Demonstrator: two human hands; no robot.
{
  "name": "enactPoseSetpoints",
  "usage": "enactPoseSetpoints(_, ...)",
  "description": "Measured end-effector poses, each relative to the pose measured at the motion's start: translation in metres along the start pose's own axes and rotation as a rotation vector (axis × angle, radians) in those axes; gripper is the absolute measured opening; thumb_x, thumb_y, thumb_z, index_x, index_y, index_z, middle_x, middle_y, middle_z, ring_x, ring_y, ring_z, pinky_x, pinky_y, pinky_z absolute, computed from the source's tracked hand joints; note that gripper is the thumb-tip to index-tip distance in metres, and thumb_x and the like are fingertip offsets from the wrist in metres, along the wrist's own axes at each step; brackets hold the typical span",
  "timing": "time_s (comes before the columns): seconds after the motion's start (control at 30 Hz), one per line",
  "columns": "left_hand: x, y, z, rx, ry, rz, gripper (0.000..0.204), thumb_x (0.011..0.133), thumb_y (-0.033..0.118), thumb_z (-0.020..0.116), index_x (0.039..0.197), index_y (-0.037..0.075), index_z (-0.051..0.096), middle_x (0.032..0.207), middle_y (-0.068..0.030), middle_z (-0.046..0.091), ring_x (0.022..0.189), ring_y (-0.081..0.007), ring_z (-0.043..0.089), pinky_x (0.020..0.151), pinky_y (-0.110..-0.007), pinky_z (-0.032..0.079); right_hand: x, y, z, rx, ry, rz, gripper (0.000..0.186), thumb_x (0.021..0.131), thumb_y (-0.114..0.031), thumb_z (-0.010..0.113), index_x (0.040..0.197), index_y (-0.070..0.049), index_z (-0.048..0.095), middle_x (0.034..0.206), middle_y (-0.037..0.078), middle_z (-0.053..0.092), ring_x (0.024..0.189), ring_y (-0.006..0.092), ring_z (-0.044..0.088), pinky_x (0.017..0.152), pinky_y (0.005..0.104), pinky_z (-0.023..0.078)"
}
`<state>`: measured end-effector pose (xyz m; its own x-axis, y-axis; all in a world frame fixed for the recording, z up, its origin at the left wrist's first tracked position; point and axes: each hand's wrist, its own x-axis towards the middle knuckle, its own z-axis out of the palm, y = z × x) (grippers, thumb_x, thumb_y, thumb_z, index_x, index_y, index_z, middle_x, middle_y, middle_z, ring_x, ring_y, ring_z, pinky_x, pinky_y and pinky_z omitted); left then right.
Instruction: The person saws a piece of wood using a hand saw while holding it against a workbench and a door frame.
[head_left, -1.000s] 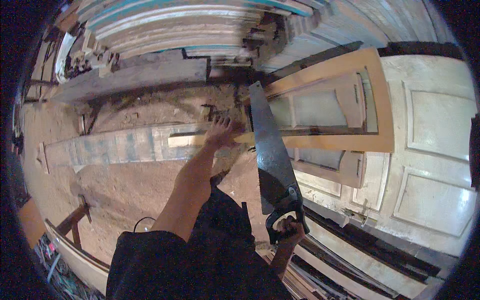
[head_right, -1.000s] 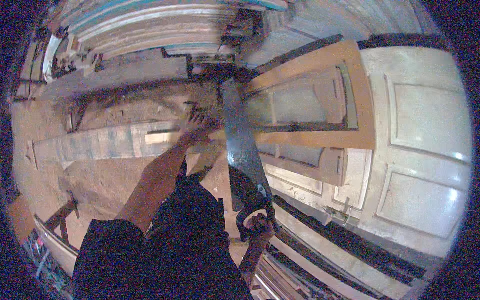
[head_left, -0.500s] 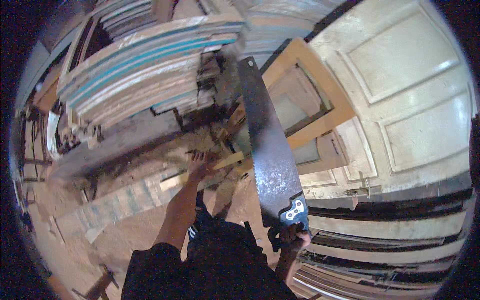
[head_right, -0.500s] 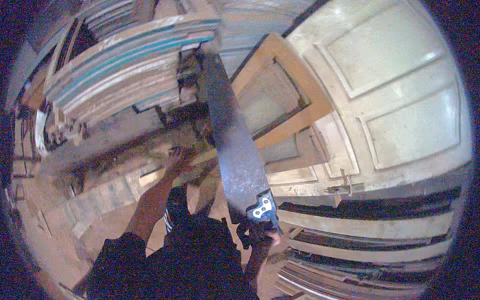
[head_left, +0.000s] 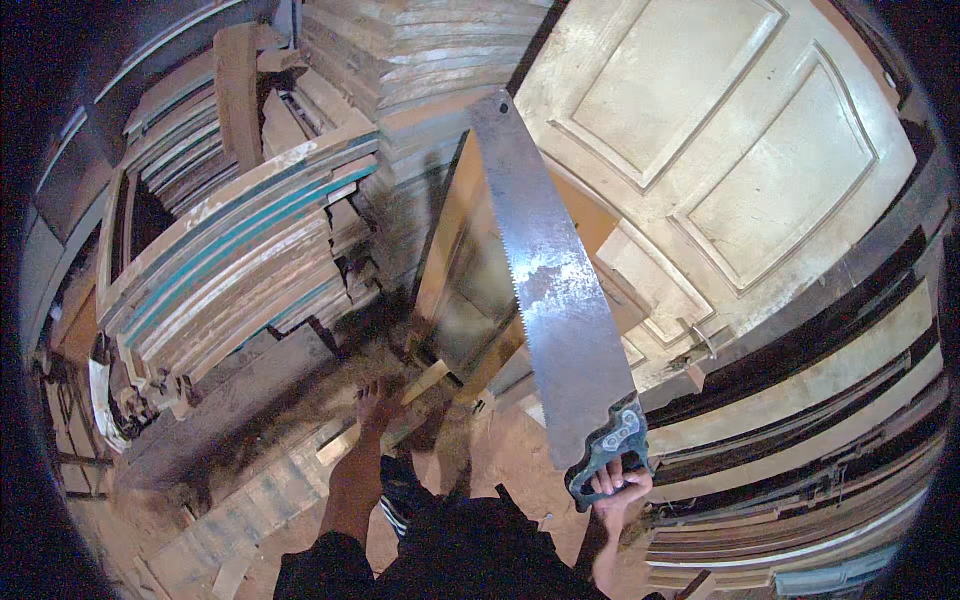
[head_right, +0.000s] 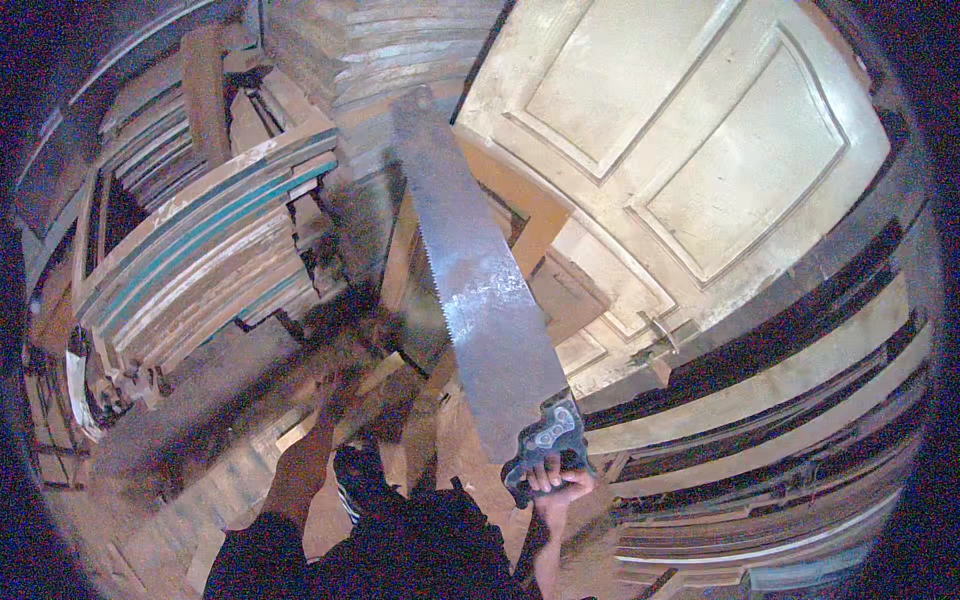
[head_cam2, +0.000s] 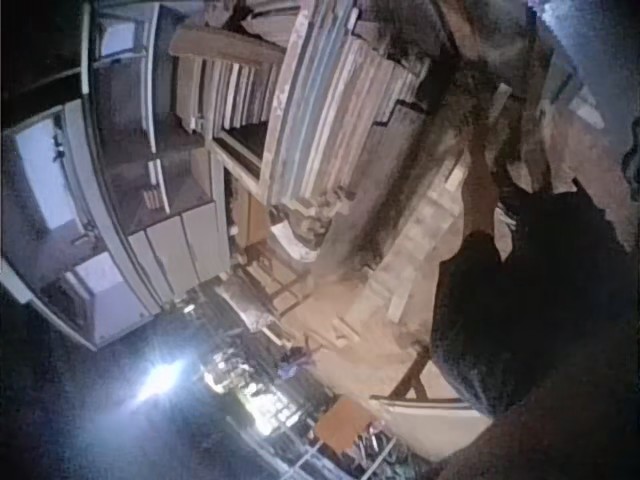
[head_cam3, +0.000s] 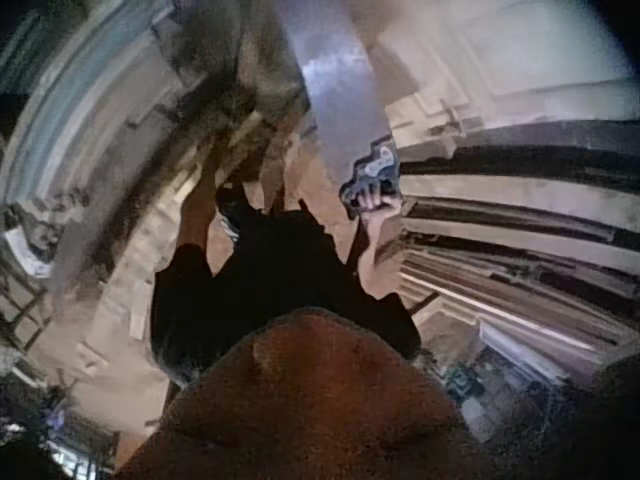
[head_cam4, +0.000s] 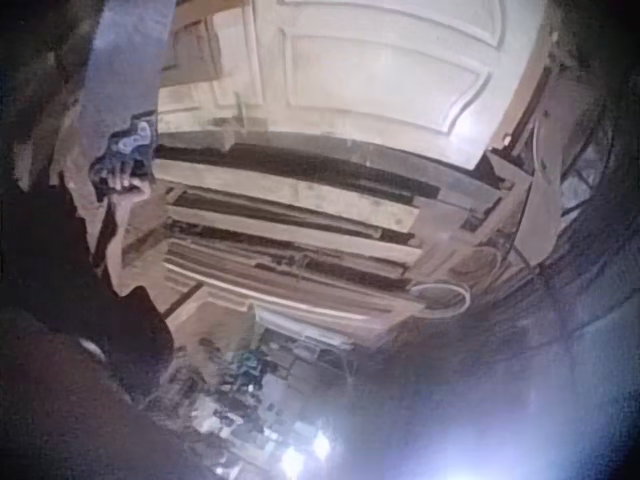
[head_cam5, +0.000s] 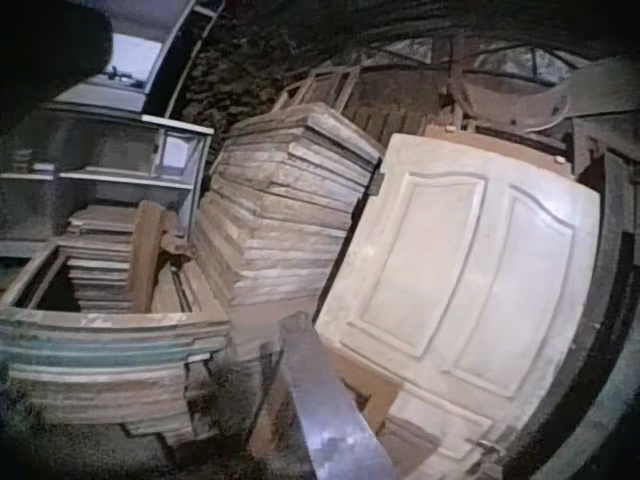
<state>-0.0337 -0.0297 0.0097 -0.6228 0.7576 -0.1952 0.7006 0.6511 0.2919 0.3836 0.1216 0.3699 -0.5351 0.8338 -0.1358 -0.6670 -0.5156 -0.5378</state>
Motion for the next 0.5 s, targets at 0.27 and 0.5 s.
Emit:
enactPoseSetpoints(0.27,-0.007,-0.007,0.03,0.01,0.111,-0.006,0.098,0.072,0.068,0.075,0.15,0.017,0.043,0.143,-0.0152,0.053,0.131,-0.0351,0.05,0.108,-0.053,0.038,-0.01,0.002,0.016,-0.064,0.138,-0.037,0.022,0.068,-0.028,0.054,0.073,-0.006,0.054,0.053,-0.001,0.041,0.042,0.0171,0.04,0.044,0.0306,0.037)
enactPoseSetpoints(0.5,0.021,-0.007,0.01,-0.005,0.037,-0.032,0.106,0.071,0.078,0.069,0.155,0.022,0.039,0.156,-0.0129,0.041,0.143,-0.033,0.04,0.119,-0.054,0.027,-0.016,0.01,-0.034,-1.516,-0.03,-0.143,0.034,0.082,-0.021,0.079,0.107,-0.004,0.063,0.083,0.002,0.063,0.065,0.0163,0.059,0.055,0.0321,0.048)
